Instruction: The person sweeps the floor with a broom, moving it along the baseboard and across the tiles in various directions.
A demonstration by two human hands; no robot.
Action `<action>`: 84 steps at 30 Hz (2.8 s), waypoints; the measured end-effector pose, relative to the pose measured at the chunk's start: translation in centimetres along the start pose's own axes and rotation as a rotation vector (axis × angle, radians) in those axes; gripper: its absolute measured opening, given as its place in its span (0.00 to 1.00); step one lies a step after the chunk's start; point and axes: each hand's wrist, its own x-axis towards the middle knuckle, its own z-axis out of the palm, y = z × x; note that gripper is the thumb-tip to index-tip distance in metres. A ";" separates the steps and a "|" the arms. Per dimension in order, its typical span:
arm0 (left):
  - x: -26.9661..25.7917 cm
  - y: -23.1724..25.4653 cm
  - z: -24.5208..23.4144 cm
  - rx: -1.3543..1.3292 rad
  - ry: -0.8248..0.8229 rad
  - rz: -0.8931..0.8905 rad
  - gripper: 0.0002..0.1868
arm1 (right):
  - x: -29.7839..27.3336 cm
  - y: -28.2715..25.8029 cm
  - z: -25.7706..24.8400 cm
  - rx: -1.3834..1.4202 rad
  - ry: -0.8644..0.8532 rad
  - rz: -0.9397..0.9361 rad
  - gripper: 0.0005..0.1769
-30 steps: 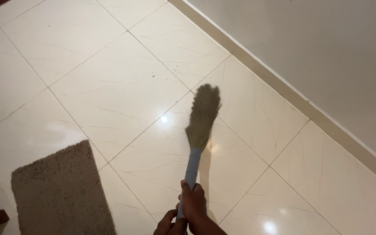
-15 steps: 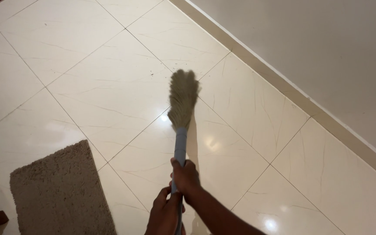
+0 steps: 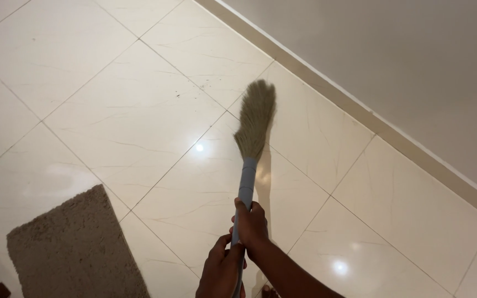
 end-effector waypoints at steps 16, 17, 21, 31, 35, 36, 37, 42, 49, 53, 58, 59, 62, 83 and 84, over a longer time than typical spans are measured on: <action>2.1 2.8 -3.1 -0.024 -0.012 0.049 0.21 | 3.5 -1.4 3.9 -0.062 0.049 -0.096 0.25; 2.0 3.0 -3.6 -0.026 -0.017 0.061 0.23 | 3.1 -2.0 4.3 -0.059 0.047 -0.101 0.25; 0.7 4.5 -4.6 -0.014 -0.030 0.064 0.24 | 1.0 -3.8 5.0 -0.018 0.063 -0.137 0.25; 2.7 3.2 -4.8 0.122 -0.163 0.026 0.27 | 0.6 -1.6 3.7 0.098 0.209 -0.042 0.24; 3.7 2.2 -4.9 0.181 -0.163 -0.044 0.27 | 1.8 0.8 3.8 0.113 0.207 0.007 0.24; 4.0 1.9 -4.9 0.206 -0.135 -0.072 0.27 | 2.1 1.4 3.8 0.105 0.196 0.027 0.24; 5.3 0.6 -5.0 0.203 -0.130 -0.073 0.27 | 2.2 1.6 4.0 0.103 0.191 0.027 0.24; 8.7 -2.4 -6.5 0.059 -0.106 -0.009 0.26 | 2.6 1.9 5.6 0.062 0.155 0.005 0.24; 3.7 3.1 -7.4 0.016 -0.056 -0.056 0.28 | 2.4 -1.4 7.3 -0.022 0.089 -0.045 0.25; 2.4 3.9 -7.6 0.046 -0.074 0.000 0.27 | 2.3 -1.7 7.2 0.027 0.066 -0.081 0.26; 8.4 -1.7 -7.2 0.086 -0.085 0.097 0.26 | 1.3 -0.9 6.4 0.081 0.096 -0.048 0.27; 9.2 -2.6 -7.1 0.114 -0.119 0.106 0.26 | 0.7 -0.9 6.3 0.059 0.143 -0.007 0.28; 9.8 -3.6 -7.0 0.164 -0.154 0.064 0.26 | 0.3 0.4 6.2 0.050 0.190 0.052 0.27; 10.2 -4.9 -10.1 -0.022 -0.068 0.118 0.25 | 0.0 -0.5 10.0 -0.066 0.075 0.007 0.33; 9.5 -4.6 -10.2 0.006 -0.081 0.148 0.25 | -0.4 -0.8 10.0 -0.073 0.079 -0.016 0.35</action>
